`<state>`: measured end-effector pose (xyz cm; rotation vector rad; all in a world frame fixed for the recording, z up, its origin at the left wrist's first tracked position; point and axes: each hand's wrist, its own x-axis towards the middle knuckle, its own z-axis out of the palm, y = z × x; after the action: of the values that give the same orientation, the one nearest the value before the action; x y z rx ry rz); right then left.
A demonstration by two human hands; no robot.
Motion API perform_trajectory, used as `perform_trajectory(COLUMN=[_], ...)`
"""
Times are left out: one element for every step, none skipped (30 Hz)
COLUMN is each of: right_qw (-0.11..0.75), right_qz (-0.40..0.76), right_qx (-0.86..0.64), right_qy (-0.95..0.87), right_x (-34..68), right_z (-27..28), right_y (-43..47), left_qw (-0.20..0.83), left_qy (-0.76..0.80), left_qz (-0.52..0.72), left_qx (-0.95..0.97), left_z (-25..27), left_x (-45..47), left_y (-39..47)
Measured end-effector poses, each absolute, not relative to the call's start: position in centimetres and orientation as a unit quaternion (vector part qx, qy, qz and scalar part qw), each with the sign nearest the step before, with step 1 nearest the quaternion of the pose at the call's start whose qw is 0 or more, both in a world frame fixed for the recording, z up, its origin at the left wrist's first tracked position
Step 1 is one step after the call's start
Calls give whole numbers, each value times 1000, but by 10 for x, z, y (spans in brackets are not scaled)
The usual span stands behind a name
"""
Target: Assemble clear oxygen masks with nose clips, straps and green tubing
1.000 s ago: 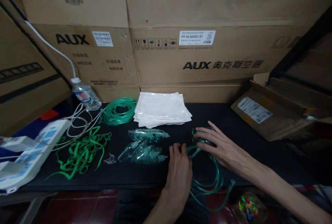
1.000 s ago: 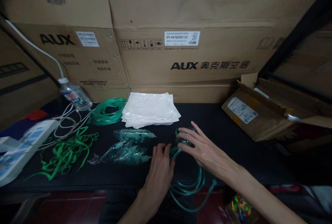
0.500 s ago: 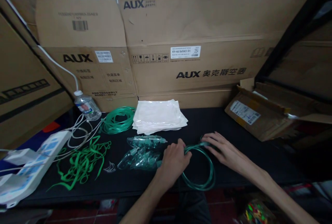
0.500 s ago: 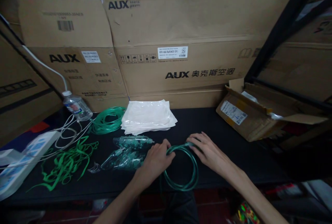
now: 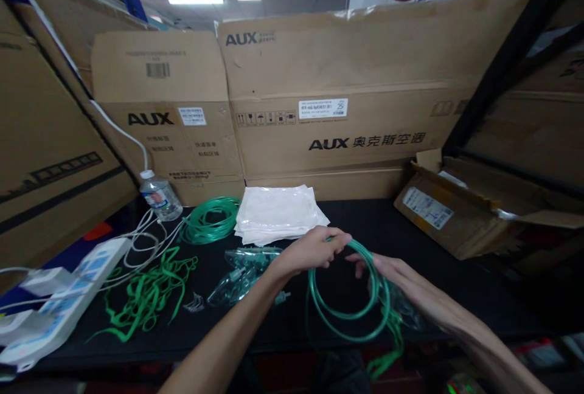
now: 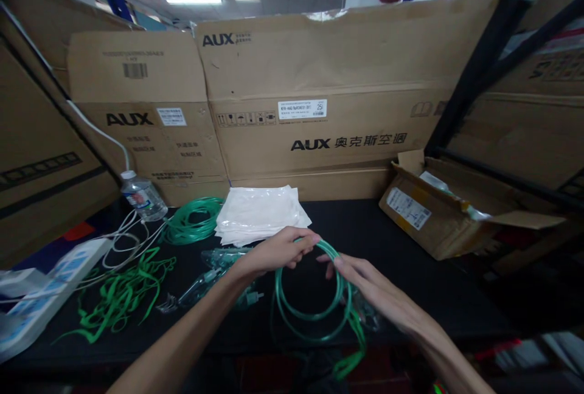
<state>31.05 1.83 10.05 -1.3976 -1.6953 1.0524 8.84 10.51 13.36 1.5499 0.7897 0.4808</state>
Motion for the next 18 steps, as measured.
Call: perform_trajectory(right_qw=[362, 374, 386, 397, 410, 427, 446, 463, 479, 493, 509, 525, 543, 562, 584, 606, 630, 653], right_qz=[464, 506, 533, 541, 542, 547, 552, 557, 562, 567, 571, 575, 578, 581, 581, 579, 573, 565], right_qx=[-538, -537, -536, -537, -538, -536, -532, -525, -517, -508, -495, -481, -464, -445, -425, -405, -387, -371], right_qy=[-603, -562, -529, -511, -498, -481, -462, -446, -433, -421, -412, -403, -395, -386, -376, -365, -354, -342], right_x=[303, 296, 292, 289, 288, 290, 292, 294, 296, 296, 295, 292, 288, 283, 278, 272, 267, 261], right_z=[102, 102, 103, 104, 105, 107, 109, 111, 114, 116, 119, 122, 126, 129, 132, 136, 139, 141], right_y=[17, 17, 18, 19, 20, 22, 23, 25, 26, 28, 30, 33, 36, 40, 45, 50, 55, 60], left_qw=[629, 639, 650, 661, 672, 683, 694, 705, 714, 722, 729, 733, 737, 741, 745, 750, 755, 760], left_qy=[340, 337, 335, 333, 333, 333, 333, 332, 330, 328, 326, 325, 325, 324, 322, 319, 317, 315], left_qz=[214, 221, 230, 238, 246, 252, 257, 260, 264, 268, 276, 287, 300, 318, 339, 363, 388, 411], left_qx=[666, 655, 643, 629, 614, 598, 584, 570, 558, 547, 536, 524, 511, 495, 475, 452, 424, 394], left_z=[135, 136, 137, 138, 138, 138, 138, 138, 137, 136, 135, 133, 131, 129, 126, 124, 120, 117], left_x=[90, 90, 90, 89, 86, 83, 80, 76, 73, 70, 68, 67, 67, 67, 68, 69, 70, 72], left_y=[107, 109, 111, 113, 114, 115, 116, 116, 115, 113, 111, 109, 106, 103, 100, 97, 94, 91])
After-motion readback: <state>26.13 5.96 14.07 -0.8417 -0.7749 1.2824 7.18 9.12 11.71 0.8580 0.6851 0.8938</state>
